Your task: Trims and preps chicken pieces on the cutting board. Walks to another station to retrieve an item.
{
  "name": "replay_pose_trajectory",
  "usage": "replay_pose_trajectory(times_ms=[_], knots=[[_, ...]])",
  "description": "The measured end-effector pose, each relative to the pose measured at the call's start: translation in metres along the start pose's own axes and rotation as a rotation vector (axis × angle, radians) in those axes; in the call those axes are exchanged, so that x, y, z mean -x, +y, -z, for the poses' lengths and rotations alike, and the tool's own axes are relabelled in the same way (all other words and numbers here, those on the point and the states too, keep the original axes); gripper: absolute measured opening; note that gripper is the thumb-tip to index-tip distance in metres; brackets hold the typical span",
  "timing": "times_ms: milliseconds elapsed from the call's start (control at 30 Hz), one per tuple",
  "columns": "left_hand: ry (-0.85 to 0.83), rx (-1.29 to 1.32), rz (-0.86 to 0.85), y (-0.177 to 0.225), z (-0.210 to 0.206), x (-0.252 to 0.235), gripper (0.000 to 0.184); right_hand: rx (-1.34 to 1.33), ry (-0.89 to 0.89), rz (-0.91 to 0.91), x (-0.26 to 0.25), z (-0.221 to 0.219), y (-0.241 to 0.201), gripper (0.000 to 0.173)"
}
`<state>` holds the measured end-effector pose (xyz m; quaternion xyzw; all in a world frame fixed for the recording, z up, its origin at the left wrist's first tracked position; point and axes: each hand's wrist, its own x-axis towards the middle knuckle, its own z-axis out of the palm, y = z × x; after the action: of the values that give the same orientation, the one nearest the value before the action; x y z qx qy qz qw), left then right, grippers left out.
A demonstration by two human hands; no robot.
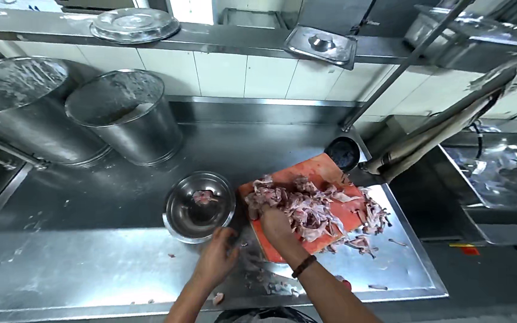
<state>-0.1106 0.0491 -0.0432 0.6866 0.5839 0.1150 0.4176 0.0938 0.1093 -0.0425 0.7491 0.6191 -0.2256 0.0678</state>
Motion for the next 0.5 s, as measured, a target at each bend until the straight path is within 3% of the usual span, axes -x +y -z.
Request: replay_pose_trajectory(times_ms=[133, 233, 333, 400, 500], knots=[[-0.012, 0.006, -0.098, 0.020, -0.022, -0.018, 0.038, -0.255, 0.002, -0.016, 0.042, 0.016, 0.042, 0.033], [0.022, 0.025, -0.235, 0.048, -0.037, -0.020, 0.058, -0.489, -0.098, 0.116, 0.074, 0.022, 0.076, 0.033], [-0.164, 0.076, -0.382, 0.064, -0.050, -0.029, 0.059, -0.717, -0.202, 0.208, 0.089, 0.024, 0.089, 0.027], [-0.323, 0.248, -0.345, 0.066, -0.058, -0.035, 0.041, -0.924, -0.229, 0.176, 0.094, 0.024, 0.094, 0.024], [-0.436, 0.534, -0.167, 0.066, -0.066, -0.038, 0.037, -1.198, -0.149, 0.047, 0.094, 0.019, 0.096, 0.021]])
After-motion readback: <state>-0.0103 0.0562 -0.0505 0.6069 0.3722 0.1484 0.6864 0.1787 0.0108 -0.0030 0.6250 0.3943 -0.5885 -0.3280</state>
